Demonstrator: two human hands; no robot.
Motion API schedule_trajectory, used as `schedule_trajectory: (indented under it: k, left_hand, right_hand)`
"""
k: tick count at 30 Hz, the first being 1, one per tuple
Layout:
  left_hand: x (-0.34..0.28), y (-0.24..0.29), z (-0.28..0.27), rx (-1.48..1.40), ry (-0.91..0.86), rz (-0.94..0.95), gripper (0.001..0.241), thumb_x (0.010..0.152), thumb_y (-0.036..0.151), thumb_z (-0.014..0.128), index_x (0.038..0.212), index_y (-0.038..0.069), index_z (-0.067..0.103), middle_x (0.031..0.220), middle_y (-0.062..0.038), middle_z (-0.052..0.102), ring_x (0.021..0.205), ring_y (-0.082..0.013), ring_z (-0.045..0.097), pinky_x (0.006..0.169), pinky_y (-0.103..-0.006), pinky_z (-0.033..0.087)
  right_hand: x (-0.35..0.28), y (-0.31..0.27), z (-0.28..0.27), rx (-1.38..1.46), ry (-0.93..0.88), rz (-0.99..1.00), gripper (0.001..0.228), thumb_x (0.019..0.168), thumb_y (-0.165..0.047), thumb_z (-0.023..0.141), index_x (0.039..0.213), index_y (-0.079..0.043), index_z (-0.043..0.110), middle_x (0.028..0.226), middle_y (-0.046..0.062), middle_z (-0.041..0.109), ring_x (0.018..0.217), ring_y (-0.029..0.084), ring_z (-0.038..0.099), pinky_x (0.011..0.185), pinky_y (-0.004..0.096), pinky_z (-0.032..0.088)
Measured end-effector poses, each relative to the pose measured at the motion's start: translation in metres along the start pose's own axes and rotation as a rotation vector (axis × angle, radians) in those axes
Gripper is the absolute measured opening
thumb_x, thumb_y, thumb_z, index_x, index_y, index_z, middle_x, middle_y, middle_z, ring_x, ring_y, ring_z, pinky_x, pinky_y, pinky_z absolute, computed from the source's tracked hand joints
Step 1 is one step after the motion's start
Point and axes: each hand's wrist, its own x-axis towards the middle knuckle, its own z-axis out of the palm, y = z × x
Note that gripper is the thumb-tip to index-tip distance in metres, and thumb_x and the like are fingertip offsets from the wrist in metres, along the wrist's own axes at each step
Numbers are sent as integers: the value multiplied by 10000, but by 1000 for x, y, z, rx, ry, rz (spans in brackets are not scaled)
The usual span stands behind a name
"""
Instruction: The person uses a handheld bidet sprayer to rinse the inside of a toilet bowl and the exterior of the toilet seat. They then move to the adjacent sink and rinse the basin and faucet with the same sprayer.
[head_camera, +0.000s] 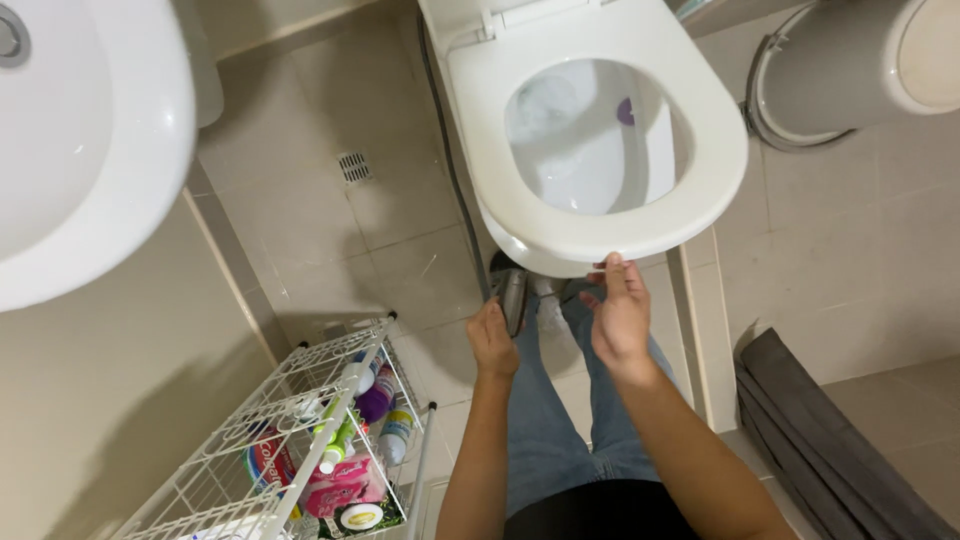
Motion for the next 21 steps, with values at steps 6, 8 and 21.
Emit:
schedule_trajectory:
  k: [6, 8, 21]
  left_hand:
    - [-24, -81, 2, 80, -47, -8, 548, 1085, 247, 380, 604, 62, 568, 488, -141, 593, 472, -192, 520, 449, -328, 438]
    - [-22, -80, 9, 109, -75, -26, 540, 1076, 267, 387, 591, 83, 538, 479, -111, 558, 486, -167, 489, 454, -310, 407]
    - [-6, -82, 29, 361, -99, -105, 465, 984, 273, 465, 580, 43, 441, 522, -253, 456, 479, -336, 461, 481, -405, 379]
  right_hand:
    - [42, 95, -41, -63, 9, 225, 276, 1133, -342, 397, 1037, -162, 581, 967, 25, 594, 808, 189, 591, 601, 360, 515]
    - [61, 120, -48, -115, 8, 247, 273, 1129, -343, 393, 1029, -171, 579, 961, 9, 591, 787, 179, 590, 581, 345, 519]
    - [231, 277, -129, -1166, -132, 129, 436, 901, -503, 575, 799, -135, 786, 733, 134, 732, 663, 305, 727, 648, 533, 546]
